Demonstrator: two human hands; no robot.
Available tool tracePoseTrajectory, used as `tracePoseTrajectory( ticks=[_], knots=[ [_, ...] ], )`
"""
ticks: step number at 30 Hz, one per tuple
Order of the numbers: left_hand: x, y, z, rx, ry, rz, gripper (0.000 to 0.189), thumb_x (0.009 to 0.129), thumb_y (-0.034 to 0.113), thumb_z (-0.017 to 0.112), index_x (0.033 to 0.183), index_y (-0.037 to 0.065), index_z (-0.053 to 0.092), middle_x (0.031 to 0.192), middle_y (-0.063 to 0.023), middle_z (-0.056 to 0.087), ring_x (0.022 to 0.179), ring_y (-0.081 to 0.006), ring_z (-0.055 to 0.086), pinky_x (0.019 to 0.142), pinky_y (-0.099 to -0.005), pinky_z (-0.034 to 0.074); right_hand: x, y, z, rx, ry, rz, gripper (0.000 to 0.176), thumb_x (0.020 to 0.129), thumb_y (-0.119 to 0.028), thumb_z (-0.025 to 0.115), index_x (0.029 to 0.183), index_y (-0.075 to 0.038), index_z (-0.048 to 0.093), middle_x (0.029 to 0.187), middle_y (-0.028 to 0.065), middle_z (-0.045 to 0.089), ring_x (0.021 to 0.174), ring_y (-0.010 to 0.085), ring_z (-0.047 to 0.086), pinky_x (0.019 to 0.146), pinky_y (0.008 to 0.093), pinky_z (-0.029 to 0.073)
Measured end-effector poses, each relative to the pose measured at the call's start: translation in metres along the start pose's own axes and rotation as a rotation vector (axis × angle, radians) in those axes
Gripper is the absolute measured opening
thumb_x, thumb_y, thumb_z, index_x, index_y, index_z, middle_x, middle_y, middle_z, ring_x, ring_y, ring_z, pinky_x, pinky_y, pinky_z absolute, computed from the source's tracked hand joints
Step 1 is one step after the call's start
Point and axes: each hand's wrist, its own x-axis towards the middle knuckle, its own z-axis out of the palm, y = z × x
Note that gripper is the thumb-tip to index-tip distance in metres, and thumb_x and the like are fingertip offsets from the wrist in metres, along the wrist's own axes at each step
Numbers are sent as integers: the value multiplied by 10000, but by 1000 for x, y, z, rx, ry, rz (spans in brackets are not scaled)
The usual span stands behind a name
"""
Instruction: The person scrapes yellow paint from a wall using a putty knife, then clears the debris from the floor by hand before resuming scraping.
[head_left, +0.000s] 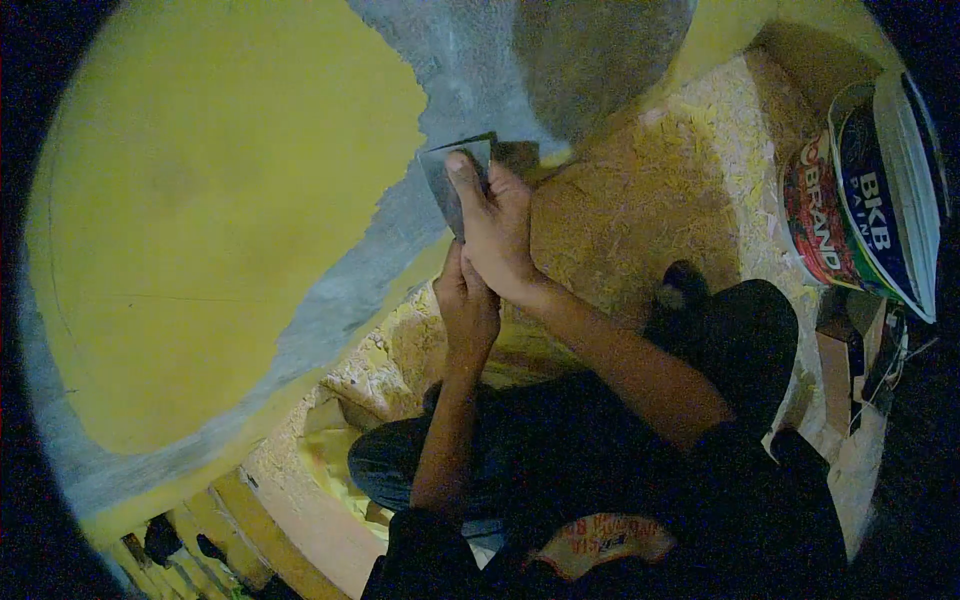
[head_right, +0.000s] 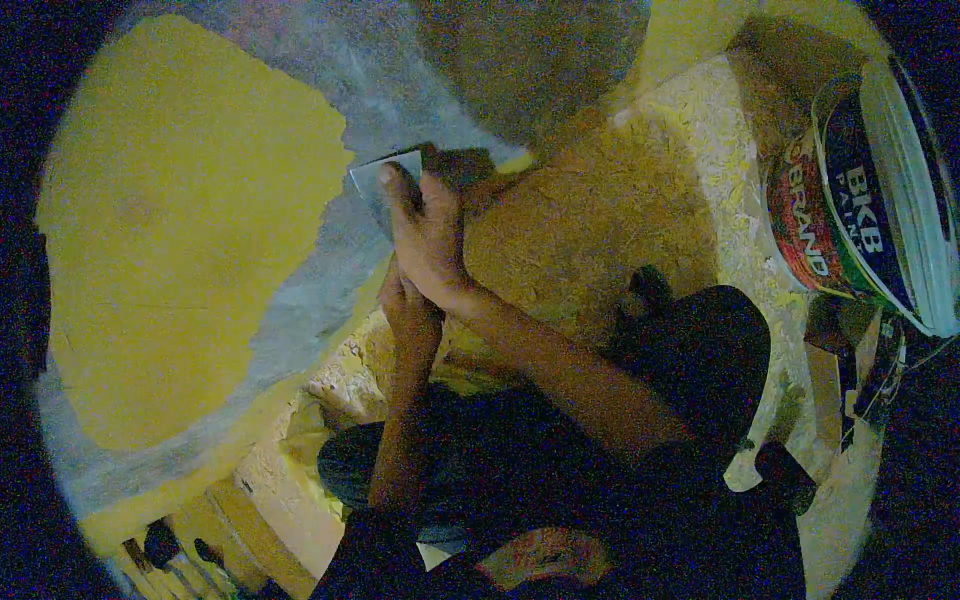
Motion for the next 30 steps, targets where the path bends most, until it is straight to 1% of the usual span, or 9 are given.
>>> tracePoseTrajectory(
  ticks=[2, 8, 9, 11, 15, 17, 21, 23, 30],
  knots=[
    [-1, 12, -3, 0, -14, -37, 293, 936, 243, 357, 837, 5, 496, 524, 2, 438, 446, -50, 371, 403, -240, 296, -2, -17, -2, -12, -52, 148, 289, 878, -281, 518, 692, -63, 494, 605, -70, 428, 581, 34, 357, 506, 228, 315],
    [5, 23, -9, 80, -51, 79, 267, 932, 221, 375, 863, -1, 506, 520, -2, 441, 452, -50, 384, 416, -238, 298, 4, -11, 5, 150, -35, 207, 271, 873, -294, 525, 691, -94, 508, 604, -77, 445, 532, 28, 377, 471, 204, 317],
    [4, 24, -10, 81, -53, 80, 267, 932, 221, 375, 863, -1, 506, 520, -2, 441, 452, -50, 384, 416, -238, 298, 2, -12, 5, 152, -33, 207, 271, 873, -294, 525, 691, -94, 508, 604, -77, 445, 532, 28, 377, 471, 204, 317],
    [2, 26, -11, 21, -50, -45, 267, 932, 217, 369, 849, 1, 503, 520, 3, 435, 459, -47, 382, 418, -237, 299, 0, -15, 4, 123, -45, 226, 233, 858, -226, 516, 864, 6, 530, 719, 126, 550, 646, 209, 500, 606, 331, 405],
    [2, 22, -5, 111, 36, 138, 270, 933, 215, 362, 850, 0, 502, 525, -4, 442, 473, -54, 392, 426, -242, 306, 2, -13, 7, 112, -32, 248, 236, 856, -224, 517, 862, 12, 525, 707, 124, 532, 639, 212, 485, 604, 338, 404],
    [2, 19, -8, -46, -34, -40, 274, 932, 217, 358, 861, -3, 505, 532, -13, 454, 485, -67, 406, 433, -249, 316, 4, -12, 6, 15, -14, 158, 271, 862, -301, 544, 707, -80, 522, 611, -67, 459, 535, 32, 405, 462, 212, 345],
    [1, 18, -12, 25, -41, 9, 278, 932, 217, 357, 866, -6, 508, 537, -20, 462, 487, -77, 416, 437, -250, 324, 2, -6, 6, 42, -17, 107, 286, 860, -311, 547, 708, -70, 528, 611, -61, 459, 538, 36, 404, 463, 219, 343],
    [-1, 22, -11, 206, 2, 34, 279, 934, 211, 353, 860, -11, 504, 548, -18, 465, 499, -73, 415, 441, -245, 324, -3, -10, 4, 31, -52, 277, 280, 850, -258, 532, 787, 14, 510, 658, 120, 506, 587, 212, 450, 547, 363, 366],
    [5, 22, -8, -12, -38, 54, 271, 934, 203, 355, 880, -12, 511, 555, -12, 472, 506, -58, 416, 445, -239, 329, 7, -26, 3, 87, -59, 184, 280, 850, -260, 535, 798, 15, 512, 669, 123, 503, 606, 202, 439, 577, 352, 377]
  ],
)
